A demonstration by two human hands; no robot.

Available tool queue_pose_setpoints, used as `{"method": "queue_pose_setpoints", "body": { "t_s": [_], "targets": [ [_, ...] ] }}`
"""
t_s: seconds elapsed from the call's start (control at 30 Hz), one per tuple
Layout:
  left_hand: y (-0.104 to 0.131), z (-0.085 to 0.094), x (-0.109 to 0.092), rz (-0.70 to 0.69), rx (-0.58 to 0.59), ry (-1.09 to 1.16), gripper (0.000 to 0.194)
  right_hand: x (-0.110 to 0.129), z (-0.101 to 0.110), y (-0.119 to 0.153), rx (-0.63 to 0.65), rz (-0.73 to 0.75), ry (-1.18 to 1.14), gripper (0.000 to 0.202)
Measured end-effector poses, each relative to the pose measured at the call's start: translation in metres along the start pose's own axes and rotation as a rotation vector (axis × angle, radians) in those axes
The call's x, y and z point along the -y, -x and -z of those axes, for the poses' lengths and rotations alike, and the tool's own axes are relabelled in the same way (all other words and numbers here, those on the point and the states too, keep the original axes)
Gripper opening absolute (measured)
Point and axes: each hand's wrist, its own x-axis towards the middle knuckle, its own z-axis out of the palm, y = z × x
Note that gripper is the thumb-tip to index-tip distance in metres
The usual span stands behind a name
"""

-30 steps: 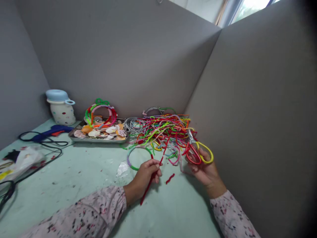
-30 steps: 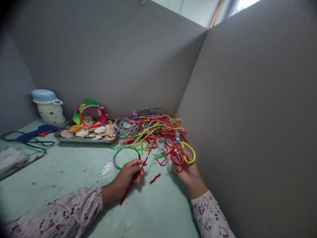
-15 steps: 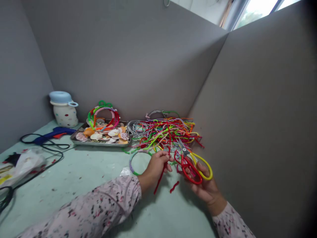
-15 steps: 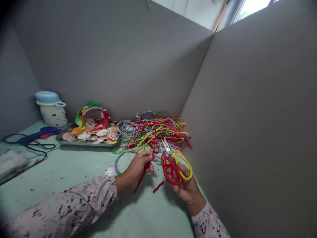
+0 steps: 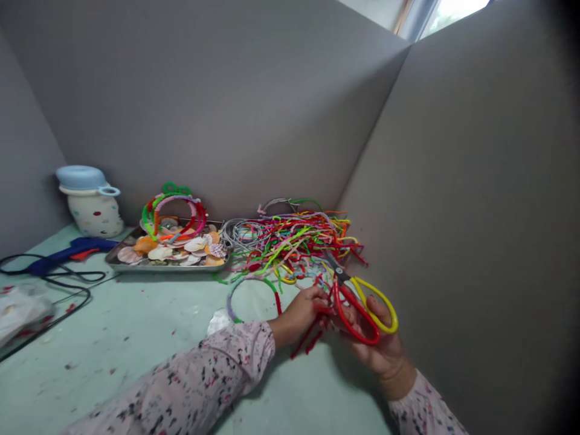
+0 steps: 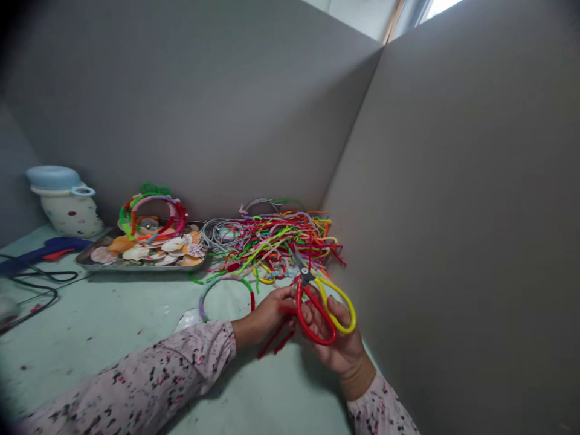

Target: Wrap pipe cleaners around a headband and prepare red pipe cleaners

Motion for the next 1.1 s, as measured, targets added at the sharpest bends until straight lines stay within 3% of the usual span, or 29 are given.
{"method": "queue_pose_setpoints", "body": {
  "t_s": [0.2, 0.3, 0.5, 0.7, 0.9, 1.1],
  "targets": [
    [0.015, 0.005, -0.01, -0.025, -0.083, -0.071, 0.019, 0.035, -0.006, 0.016, -0.08, 0.255, 0.17, 0.038],
    [0.023, 0.003, -0.025, -0.037, -0.22, -0.209, 0.012, 0.038, -0.01, 0.018, -0.123, 0.329, 0.296, 0.048],
    [0.034, 0.004, -0.046, -0.042, -0.131, -0.291, 0.016, 0.021, -0.006, 0.009, -0.294, 0.454, 0.611, 0.06],
    [0.046, 0.006, -0.042, -0.047, -0.079, -0.049, 0.013, 0.001, -0.002, 0.005, -0.267, 0.567, 1.208, 0.05],
    [0.051, 0.016, -0.028, -0.061, -0.16, -0.03, 0.013, -0.018, -0.005, 0.003, -0.2, 0.654, 1.6, 0.04],
    [0.053, 0.01, -0.03, -0.101, -0.26, -0.108, 0.019, -0.02, 0.0, 0.002, -0.165, 0.709, 1.778, 0.035]
  ]
}}
